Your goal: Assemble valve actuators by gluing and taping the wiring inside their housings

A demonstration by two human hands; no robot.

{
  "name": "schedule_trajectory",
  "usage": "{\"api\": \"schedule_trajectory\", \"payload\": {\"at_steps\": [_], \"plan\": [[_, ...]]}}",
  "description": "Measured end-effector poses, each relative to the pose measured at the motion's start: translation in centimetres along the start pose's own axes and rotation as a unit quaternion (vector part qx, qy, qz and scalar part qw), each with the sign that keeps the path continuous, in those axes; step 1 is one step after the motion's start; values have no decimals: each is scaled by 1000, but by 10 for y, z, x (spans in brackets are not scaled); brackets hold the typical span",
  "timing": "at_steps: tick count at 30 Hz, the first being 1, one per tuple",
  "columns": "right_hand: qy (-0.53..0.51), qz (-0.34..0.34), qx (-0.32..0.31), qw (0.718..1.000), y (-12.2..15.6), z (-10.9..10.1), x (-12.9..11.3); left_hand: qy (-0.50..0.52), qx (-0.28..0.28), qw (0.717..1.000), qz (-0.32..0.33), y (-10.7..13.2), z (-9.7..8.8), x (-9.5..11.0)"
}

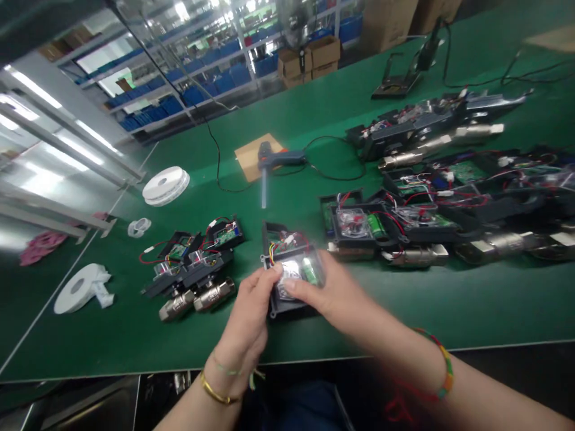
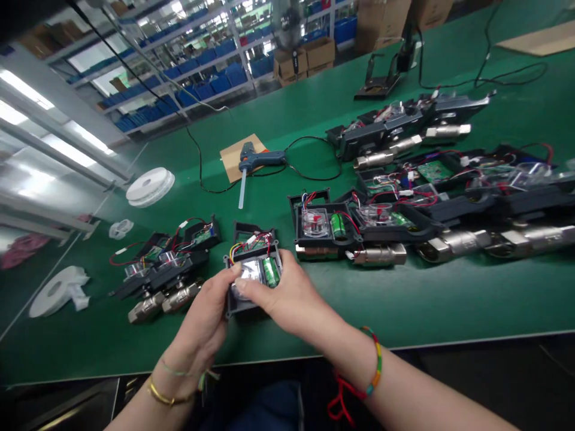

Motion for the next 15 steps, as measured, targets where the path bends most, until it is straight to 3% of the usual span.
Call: {"api": "schedule_trajectory", "payload": {"at_steps": [10, 15], "plan": [[16, 2, 13, 1000, 2, 1, -8, 14, -15, 1000, 17, -7, -2, -6], [19, -14, 8, 1000, 0, 2, -8, -5, -71, 997, -2, -5, -8, -3]]}}
Point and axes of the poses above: each hand's wrist, its own y-axis away from the middle knuckle, its own z-axis out of the palm, x = y × z, the point moved 3 cm from there along -y, towards the middle knuckle, and after that the axes turned 4 degrees about -z, right-handed, at the moved point
